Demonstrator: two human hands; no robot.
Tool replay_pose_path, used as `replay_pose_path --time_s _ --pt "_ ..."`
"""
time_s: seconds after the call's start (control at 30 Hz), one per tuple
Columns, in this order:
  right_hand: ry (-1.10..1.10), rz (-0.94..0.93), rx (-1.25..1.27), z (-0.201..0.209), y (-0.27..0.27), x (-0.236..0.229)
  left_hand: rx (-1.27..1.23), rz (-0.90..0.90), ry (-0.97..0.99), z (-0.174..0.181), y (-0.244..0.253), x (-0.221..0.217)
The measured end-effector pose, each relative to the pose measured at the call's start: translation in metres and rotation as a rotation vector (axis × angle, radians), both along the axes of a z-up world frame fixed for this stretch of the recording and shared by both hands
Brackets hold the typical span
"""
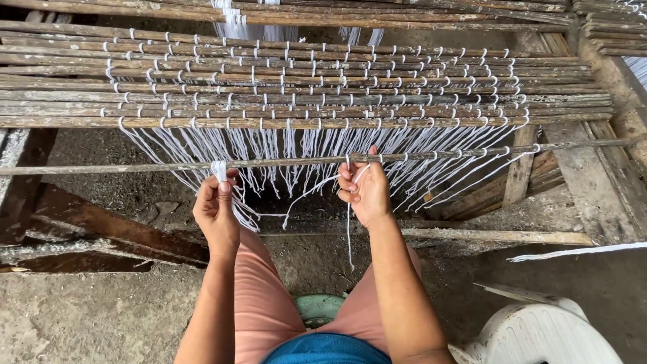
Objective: The person is manually looping white cotton wicks around a series of horizontal wooden rods on a large frame to prepare them for candle making.
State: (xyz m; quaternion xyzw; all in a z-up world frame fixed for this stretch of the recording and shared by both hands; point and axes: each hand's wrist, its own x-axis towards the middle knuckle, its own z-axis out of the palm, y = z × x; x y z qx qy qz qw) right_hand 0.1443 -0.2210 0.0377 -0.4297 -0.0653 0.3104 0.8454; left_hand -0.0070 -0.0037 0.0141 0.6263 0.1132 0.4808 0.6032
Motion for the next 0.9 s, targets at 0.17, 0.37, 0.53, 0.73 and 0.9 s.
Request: replay_pose_path --time_s 0.17,0.37,0.53,0.73,0.9 --pt "-0.208 -0.065 -0.268 -0.075 0.005 -0.006 -0.061 -0.025 0.003 -0.002 0.001 0.001" --pt "-0.601 -0.174 -0.680 -0.258 -0.014 -0.016 -0.113 -0.002 0.012 -0.026 0.008 0.009" --pt "-0.509 -0.060 -0.953 -0.338 -0.039 -0.027 -0.064 0.043 0.039 -0.027 0.013 0.005" --pt "-0.405 0.342 -1.541 -0.244 -0.028 -0.030 -0.092 -0.030 0.054 -0.008 0.004 -0.004" --pt "-0.538 0.456 -1.698 -0.229 -0.055 -0.027 0.043 -0.014 0.131 0.003 0.019 -0.014"
